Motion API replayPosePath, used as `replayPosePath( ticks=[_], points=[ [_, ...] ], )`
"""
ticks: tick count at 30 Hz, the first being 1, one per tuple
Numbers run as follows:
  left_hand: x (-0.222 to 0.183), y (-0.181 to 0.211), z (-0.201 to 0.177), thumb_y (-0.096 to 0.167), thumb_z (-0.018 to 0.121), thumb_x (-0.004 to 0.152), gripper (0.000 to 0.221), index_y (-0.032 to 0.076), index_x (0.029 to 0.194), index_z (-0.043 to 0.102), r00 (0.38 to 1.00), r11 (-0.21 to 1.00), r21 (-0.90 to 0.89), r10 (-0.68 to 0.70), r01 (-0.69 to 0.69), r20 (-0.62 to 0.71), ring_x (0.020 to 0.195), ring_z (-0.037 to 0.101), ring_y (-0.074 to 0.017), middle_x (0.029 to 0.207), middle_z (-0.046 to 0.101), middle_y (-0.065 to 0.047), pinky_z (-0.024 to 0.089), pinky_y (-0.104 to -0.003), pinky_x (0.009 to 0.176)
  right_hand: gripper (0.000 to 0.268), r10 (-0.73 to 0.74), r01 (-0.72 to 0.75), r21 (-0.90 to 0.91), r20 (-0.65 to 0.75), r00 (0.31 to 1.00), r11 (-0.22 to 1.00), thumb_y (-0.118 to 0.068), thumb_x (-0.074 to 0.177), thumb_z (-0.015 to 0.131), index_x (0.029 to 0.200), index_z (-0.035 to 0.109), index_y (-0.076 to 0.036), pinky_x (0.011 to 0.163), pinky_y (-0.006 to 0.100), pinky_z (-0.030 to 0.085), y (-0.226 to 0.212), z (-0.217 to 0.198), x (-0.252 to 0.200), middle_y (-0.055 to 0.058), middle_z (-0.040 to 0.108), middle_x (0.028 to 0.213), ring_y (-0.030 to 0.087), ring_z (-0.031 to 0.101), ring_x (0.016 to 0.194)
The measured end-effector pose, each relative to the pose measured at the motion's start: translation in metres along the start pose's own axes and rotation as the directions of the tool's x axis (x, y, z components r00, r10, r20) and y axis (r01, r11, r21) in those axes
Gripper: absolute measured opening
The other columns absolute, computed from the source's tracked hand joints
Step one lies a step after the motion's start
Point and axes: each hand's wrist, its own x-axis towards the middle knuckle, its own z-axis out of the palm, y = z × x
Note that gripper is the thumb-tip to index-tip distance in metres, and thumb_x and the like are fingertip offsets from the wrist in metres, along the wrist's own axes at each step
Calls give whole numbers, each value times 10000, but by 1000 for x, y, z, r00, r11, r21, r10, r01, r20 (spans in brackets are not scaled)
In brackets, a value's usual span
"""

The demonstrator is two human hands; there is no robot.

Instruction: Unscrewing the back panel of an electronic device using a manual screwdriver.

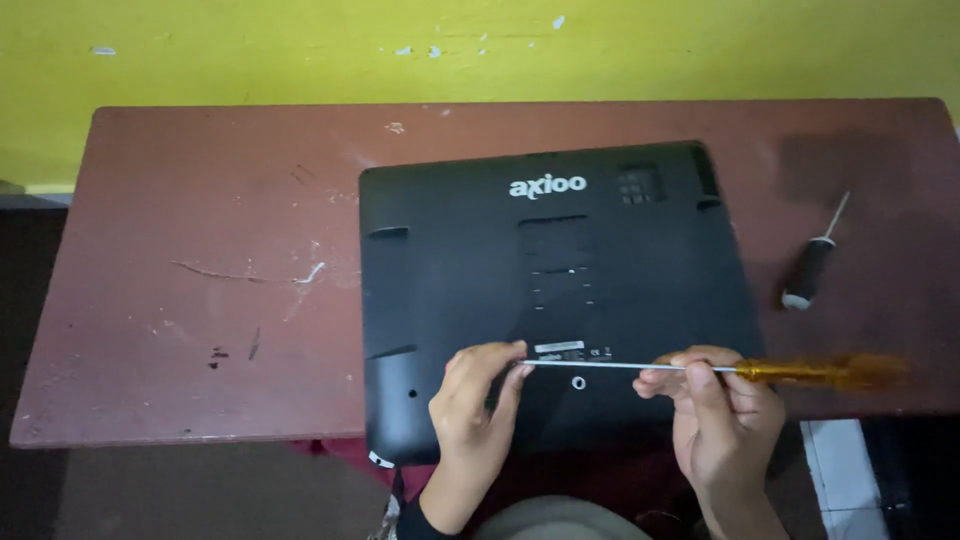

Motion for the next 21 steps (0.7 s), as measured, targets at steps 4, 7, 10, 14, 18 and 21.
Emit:
replayPosePath(
  ticks=[4,7,10,14,18,21],
  points=[
    [1,16,15,5,699,944,45,19,983,681,993,989,-92,116,-119,-31,815,728,-248,926,733,-102,590,-341,795,155,9,-8,45,-5,1000,999,-113,1051,565,1040,642,21,666,364,700,-6,-19,-1,193,710,828,287,757,691],
    [-8,19,27,-2,720,932,101,71,1001,712,1000,985,-172,19,-17,9,841,729,-208,955,746,-71,591,-284,805,152,22,-18,67,-60,998,998,-102,1051,552,1044,656,9,658,347,683,-4,-32,-4,174,703,856,273,749,686],
    [-18,21,39,59,740,931,135,99,1052,785,976,889,-407,-213,211,41,863,675,-165,979,640,-53,560,-260,812,170,36,-29,79,-82,996,996,-134,1052,569,1050,653,13,674,346,677,3,-44,-10,190,706,851,283,744,709],
    [-34,15,56,92,747,925,125,57,1022,819,852,599,-646,-498,473,162,922,597,-159,966,652,-52,475,-260,783,165,-18,26,84,-96,995,996,-140,1062,572,1037,657,0,684,335,687,7,-50,-21,164,706,850,251,747,758],
    [-44,3,63,45,727,922,159,-23,1050,792,681,171,-805,-647,567,342,836,649,-184,1005,736,-112,560,-288,842,200,-129,131,10,-104,986,991,-208,1068,564,1058,607,-12,689,344,665,14,-51,-31,186,714,795,264,718,757],
    [-49,-2,64,-14,747,882,268,-36,1148,768,640,100,-814,-675,572,367,820,669,-206,921,747,-131,571,-306,847,225,-170,162,-82,-113,979,983,-216,1074,555,1001,611,-11,692,335,666,7,-50,-33,164,705,793,245,721,708]
  ],
)
